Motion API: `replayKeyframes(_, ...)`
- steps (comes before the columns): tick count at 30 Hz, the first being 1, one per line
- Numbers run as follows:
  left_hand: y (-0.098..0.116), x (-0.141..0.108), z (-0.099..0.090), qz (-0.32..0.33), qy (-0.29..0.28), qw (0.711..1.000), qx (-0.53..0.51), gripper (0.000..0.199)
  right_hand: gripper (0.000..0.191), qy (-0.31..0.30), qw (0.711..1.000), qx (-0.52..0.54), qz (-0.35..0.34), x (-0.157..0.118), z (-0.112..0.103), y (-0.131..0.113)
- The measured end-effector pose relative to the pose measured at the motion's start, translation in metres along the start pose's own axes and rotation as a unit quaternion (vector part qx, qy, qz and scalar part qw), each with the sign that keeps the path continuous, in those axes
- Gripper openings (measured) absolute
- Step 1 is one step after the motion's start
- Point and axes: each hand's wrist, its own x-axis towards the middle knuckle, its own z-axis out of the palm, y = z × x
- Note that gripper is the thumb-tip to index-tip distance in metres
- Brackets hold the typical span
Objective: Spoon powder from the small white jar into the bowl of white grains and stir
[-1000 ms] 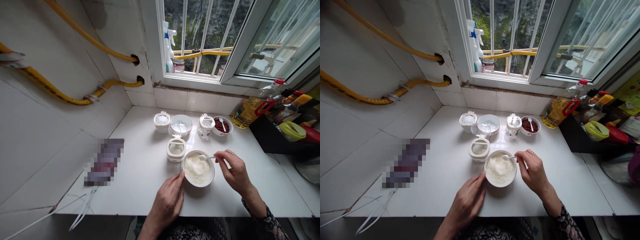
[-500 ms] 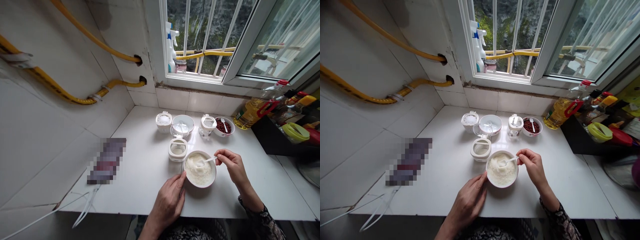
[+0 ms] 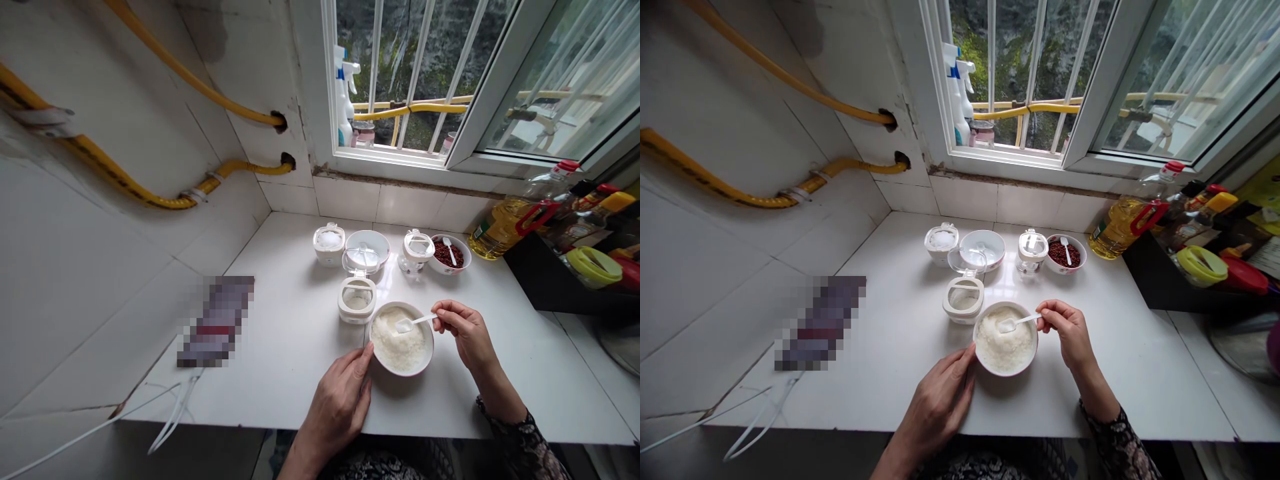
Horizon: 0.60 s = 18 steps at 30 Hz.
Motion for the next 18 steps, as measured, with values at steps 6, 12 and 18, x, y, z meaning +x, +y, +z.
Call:
replayKeyframes(6,-0.0005,-0.0012,0.0012,0.001,0.007,1.000,-0.002,0.069,0.021,0.001,1.000,0.008,0.010,0.0002,0.0003,0.0003)
replayKeyframes(12,-0.0005,-0.0005,0.0019,0.000,0.007,1.000,-0.004,0.070,0.021,-0.005,1.000,0.012,0.013,0.0013,0.0005,0.0040)
replayKeyframes(18,-0.0006,0.0005,0.0014,0.002,0.009,1.000,-0.002,0.069,0.025,-0.023,0.999,0.003,-0.033,0.0060,0.0062,-0.0036)
